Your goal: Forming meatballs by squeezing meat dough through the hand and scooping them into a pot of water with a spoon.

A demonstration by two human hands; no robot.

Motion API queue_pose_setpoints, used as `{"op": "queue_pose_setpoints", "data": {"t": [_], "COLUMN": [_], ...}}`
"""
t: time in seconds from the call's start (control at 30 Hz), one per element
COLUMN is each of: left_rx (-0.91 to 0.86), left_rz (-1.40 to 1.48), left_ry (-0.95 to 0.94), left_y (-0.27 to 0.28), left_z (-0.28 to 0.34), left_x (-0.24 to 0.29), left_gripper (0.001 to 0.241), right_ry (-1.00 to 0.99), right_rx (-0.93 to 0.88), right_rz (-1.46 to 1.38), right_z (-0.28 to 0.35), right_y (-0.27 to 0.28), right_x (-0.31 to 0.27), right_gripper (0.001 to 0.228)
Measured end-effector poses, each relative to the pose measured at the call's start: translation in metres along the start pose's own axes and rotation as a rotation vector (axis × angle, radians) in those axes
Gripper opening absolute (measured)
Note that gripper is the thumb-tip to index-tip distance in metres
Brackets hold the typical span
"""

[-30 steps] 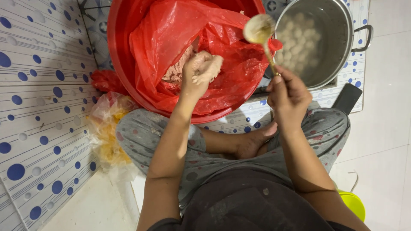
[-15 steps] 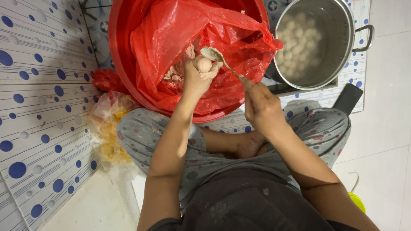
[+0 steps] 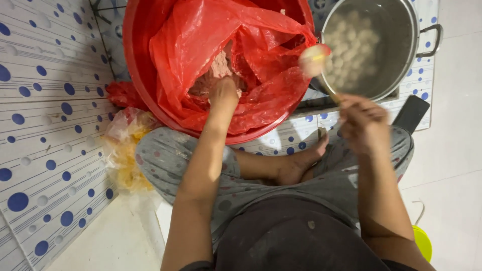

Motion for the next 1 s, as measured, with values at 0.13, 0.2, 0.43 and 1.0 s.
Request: {"op": "queue_pose_setpoints", "data": {"t": [0.13, 0.2, 0.43, 1.0], "left_rx": [-0.351, -0.303, 0.064, -0.075], "left_rz": [0.002, -0.140, -0.335, -0.355], "left_ry": [0.266, 0.264, -0.005, -0.080], "left_y": [0.026, 0.010, -0.014, -0.022], "left_z": [0.003, -0.016, -0.082, -0.072], "left_x": [0.023, 0.009, -0.020, -0.072], "left_gripper": [0.024, 0.017, 0.098, 0.075], "right_ry": [0.115, 0.295, 0.635, 0.474], "right_rx": [0.173, 0.263, 0.266, 0.336], "right_rz": [0.104, 0.440, 0.943, 0.500], "right_z": [-0.045, -0.078, -0.125, -0.069], "right_y": [0.058, 0.085, 0.109, 0.133], "right_x": [0.042, 0.077, 0.134, 0.086], "right_gripper": [0.017, 0.029, 0.043, 0.026]}}
Point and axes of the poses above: each hand's wrist, its own z-axis away from the middle knuckle, its own y-axis out of the back of the hand, x = y × z, the point moved 6 cm from there along -z, towards the middle knuckle, and after that the axes turned 3 degrees about -x, right-handed, at the moved point
